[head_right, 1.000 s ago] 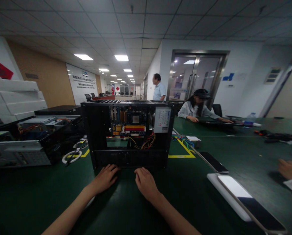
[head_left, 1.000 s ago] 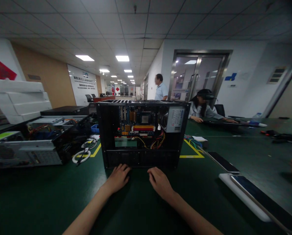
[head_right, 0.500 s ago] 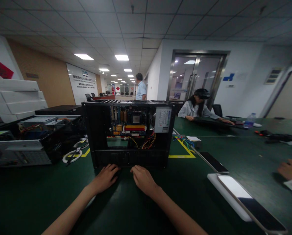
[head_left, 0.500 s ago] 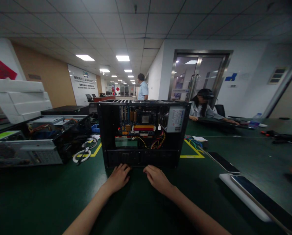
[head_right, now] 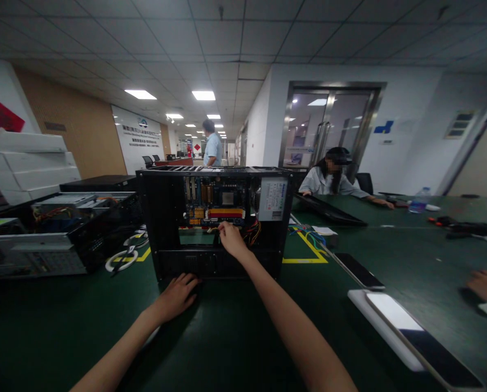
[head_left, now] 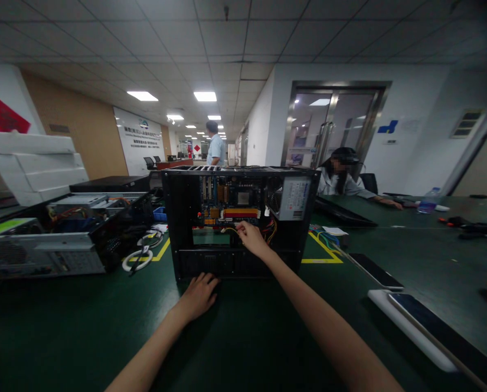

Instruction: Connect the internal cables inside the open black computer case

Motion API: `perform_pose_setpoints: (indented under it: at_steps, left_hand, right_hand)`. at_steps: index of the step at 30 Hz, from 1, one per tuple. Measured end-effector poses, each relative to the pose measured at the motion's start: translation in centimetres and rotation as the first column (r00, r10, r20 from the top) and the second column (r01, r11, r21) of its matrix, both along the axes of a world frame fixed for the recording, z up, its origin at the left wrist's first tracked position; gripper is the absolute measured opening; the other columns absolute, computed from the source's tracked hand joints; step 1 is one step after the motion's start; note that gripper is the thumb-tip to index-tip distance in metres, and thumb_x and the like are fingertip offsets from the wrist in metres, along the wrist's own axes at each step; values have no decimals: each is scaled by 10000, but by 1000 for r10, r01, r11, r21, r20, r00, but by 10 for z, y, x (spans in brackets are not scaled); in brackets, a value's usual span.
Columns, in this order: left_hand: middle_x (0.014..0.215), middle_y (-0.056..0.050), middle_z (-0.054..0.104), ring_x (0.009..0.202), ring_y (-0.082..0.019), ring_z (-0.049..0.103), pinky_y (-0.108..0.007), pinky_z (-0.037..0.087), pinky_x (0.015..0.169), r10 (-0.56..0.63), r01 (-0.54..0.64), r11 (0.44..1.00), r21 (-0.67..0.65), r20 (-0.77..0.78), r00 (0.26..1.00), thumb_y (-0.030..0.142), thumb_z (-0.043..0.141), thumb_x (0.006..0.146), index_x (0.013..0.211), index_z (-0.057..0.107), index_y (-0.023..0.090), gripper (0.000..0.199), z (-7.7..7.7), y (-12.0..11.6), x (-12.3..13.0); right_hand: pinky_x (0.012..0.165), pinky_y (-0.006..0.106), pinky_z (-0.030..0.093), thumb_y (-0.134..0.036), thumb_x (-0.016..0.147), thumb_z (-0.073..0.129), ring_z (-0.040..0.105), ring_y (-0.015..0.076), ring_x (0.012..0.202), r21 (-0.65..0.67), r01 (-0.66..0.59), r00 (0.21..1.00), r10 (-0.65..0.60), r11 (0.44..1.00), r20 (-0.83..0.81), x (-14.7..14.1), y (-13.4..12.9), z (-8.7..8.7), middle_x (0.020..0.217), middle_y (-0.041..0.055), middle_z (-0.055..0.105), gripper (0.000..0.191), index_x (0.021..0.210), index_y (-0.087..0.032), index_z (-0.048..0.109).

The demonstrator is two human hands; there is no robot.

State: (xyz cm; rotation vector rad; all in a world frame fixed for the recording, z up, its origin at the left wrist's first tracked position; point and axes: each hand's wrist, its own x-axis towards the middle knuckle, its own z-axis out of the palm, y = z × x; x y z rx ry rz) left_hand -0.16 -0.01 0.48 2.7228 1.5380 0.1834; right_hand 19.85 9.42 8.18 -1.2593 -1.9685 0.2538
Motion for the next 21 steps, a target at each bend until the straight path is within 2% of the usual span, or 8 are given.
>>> perform_pose_setpoints:
  at_steps: [3,5,9,11,14,16,21]
  left_hand:
    - [1121,-43,418,1051,-221,370,-386,324,855,0,0,1000,-4,6,1000,253,383,768,1114,389,263,346,0,0,0]
    - [1117,-46,420,1050,-223,371,-388,324,854,-8,8,1000,3,12,1000,252,389,767,1114,389,259,348,-1,1,-1]
    - [1111,-52,424,1052,-225,367,-385,321,855,-11,11,1000,10,8,1000,252,398,762,1116,393,247,354,-4,3,-2]
    - [1115,-51,422,1053,-222,366,-382,318,859,-7,7,1000,10,6,1000,255,393,764,1121,389,249,357,-4,3,-2]
    - [1109,-48,423,1044,-216,372,-382,319,860,-5,5,1000,7,5,1000,257,388,766,1117,393,254,352,-3,2,-2]
    - [1103,-48,425,1039,-216,376,-386,319,858,-3,3,1000,4,5,1000,255,385,767,1115,394,256,348,-1,1,-1]
    - [1112,-45,420,1048,-216,369,-378,319,855,-5,5,1000,-11,4,1000,251,381,768,1132,378,266,365,3,-1,0]
  right_hand:
    - [696,205,407,-59,723,368,553,104,734,-159,75,997,-76,984,-2,-7,23,-4,813,53,590,237,883,-124,530]
    - [660,201,422,-53,719,373,569,108,698,-278,105,994,-111,955,-4,-11,36,-9,800,63,594,250,911,-113,523]
    - [531,215,453,-101,752,385,573,114,550,-552,80,996,-83,830,21,-19,52,-16,721,76,593,223,938,-111,507]
    - [487,224,458,-124,754,402,561,111,491,-629,65,998,-49,775,44,-23,56,-17,677,67,589,223,955,-117,498]
    - [466,224,458,-133,743,422,558,117,477,-685,106,991,-19,721,134,-27,59,-18,627,65,585,188,896,-101,526]
    - [478,226,458,-120,729,422,573,134,521,-683,136,977,15,718,211,-28,61,-19,651,82,599,173,842,-93,551]
    - [600,266,468,-81,634,494,590,199,746,-585,116,892,175,803,417,-28,65,-24,866,120,614,260,880,-94,578]
